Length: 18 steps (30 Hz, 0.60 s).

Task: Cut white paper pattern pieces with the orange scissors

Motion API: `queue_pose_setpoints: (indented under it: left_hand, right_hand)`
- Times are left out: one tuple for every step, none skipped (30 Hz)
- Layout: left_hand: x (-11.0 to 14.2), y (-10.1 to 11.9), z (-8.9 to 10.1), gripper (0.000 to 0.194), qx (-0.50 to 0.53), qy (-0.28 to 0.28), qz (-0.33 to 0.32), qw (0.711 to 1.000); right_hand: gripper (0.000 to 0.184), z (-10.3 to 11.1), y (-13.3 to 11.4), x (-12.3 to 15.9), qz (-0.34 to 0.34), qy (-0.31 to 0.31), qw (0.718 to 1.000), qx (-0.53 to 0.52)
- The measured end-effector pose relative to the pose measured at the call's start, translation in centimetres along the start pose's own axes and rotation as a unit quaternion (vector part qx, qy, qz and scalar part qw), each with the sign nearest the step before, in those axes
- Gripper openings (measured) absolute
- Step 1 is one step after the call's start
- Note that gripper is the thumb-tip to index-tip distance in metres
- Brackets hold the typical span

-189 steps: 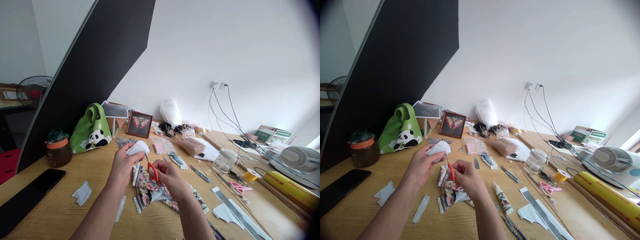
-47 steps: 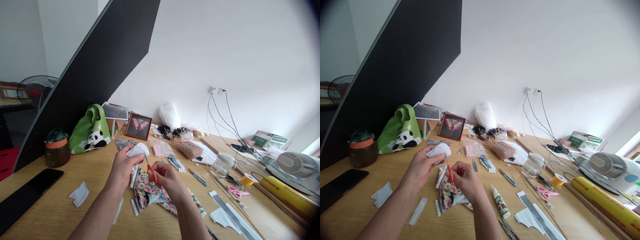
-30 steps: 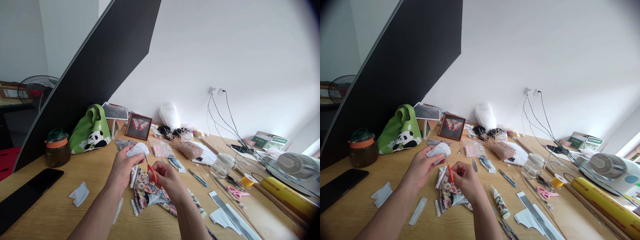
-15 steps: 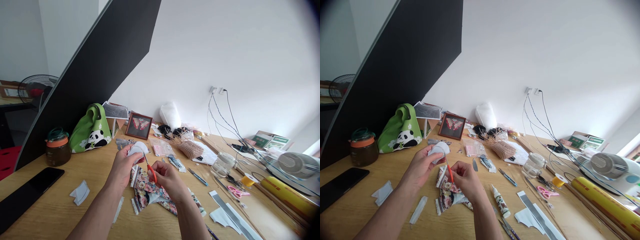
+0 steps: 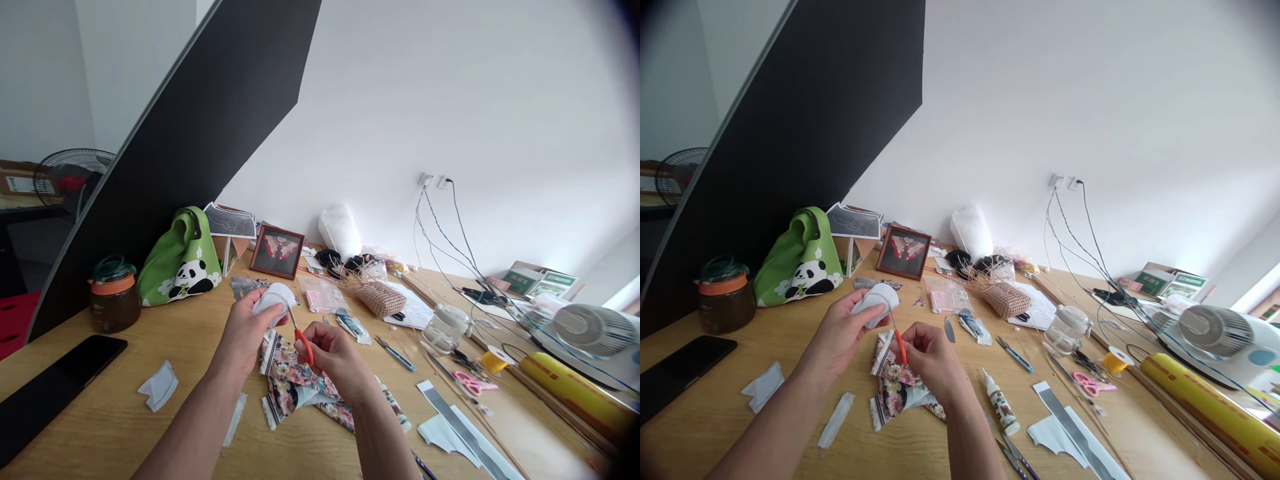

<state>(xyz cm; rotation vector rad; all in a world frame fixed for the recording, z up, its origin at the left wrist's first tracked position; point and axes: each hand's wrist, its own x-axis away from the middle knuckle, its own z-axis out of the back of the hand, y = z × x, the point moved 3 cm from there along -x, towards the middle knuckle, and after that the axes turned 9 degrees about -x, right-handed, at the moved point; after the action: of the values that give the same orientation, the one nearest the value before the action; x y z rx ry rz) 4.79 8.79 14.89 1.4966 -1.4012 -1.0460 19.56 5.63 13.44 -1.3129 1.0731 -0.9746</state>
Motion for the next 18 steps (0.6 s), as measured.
queue_pose_setpoints:
  left_hand:
    - [0.03,0.04,0.0,0.037,-0.005,0.002,-0.001,1.0]
    - [0.04,0.07,0.02,0.037,-0.009,0.003,-0.004,1.0]
    - [0.04,0.08,0.04,0.037,-0.013,0.003,-0.006,1.0]
    - [0.03,0.07,0.07,0.037,-0.016,0.003,-0.009,1.0]
    - [0.01,0.06,0.11,0.037,-0.019,0.001,-0.011,1.0]
    - [-0.01,0.04,0.14,0.036,-0.022,-0.001,-0.013,1.0]
    - [-0.03,0.02,0.17,0.036,-0.025,-0.003,-0.016,1.0]
    - [-0.04,0.01,0.18,0.036,-0.03,-0.006,-0.017,0.999]
    - [-0.05,0.02,0.18,0.036,-0.035,-0.008,-0.019,0.999]
    - [-0.04,0.03,0.17,0.036,-0.041,-0.01,-0.02,0.999]
    - [-0.03,0.05,0.15,0.036,-0.046,-0.012,-0.02,0.999]
    - [-0.01,0.08,0.13,0.037,-0.052,-0.014,-0.02,0.998]
    - [0.02,0.1,0.1,0.038,-0.058,-0.014,-0.02,0.998]
    - [0.04,0.13,0.08,0.039,-0.063,-0.014,-0.021,0.998]
    - [0.07,0.15,0.06,0.039,-0.069,-0.014,-0.022,0.997]
    - [0.09,0.16,0.05,0.04,-0.075,-0.015,-0.023,0.997]
    - [0.11,0.17,0.05,0.04,-0.08,-0.015,-0.026,0.996]
    - [0.12,0.18,0.05,0.039,-0.084,-0.014,-0.028,0.996]
  right_hand:
    - [0.04,0.03,0.02,0.0,-0.001,0.0,1.0,0.001]
    - [0.04,0.05,0.04,0.0,-0.001,-0.001,1.0,0.003]
    - [0.04,0.06,0.05,0.0,-0.002,-0.003,1.0,0.004]
    - [0.04,0.07,0.04,0.0,-0.002,-0.004,1.0,0.006]
    - [0.04,0.06,0.03,0.01,-0.003,-0.006,1.0,0.007]
    - [0.04,0.06,0.0,0.01,-0.004,-0.007,1.0,0.008]
    - [0.04,0.05,-0.03,0.02,-0.004,-0.007,1.0,0.009]
    - [0.04,0.05,-0.06,0.03,-0.005,-0.007,1.0,0.01]
    - [0.04,0.04,-0.1,0.04,-0.006,-0.007,1.0,0.011]
    - [0.04,0.04,-0.12,0.05,-0.006,-0.007,1.0,0.013]
    - [0.04,0.04,-0.13,0.05,-0.006,-0.008,1.0,0.014]
    - [0.04,0.04,-0.12,0.05,-0.006,-0.008,1.0,0.016]
    - [0.04,0.05,-0.09,0.05,-0.006,-0.008,1.0,0.018]
    - [0.04,0.07,-0.05,0.04,-0.005,-0.009,1.0,0.02]
    - [0.04,0.08,0.01,0.03,-0.005,-0.009,1.0,0.022]
    - [0.039,0.1,0.08,0.01,-0.005,-0.009,1.0,0.023]
    - [0.039,0.12,0.15,-0.01,-0.005,-0.008,1.0,0.024]
    - [0.039,0.15,0.22,-0.03,-0.005,-0.008,1.0,0.025]
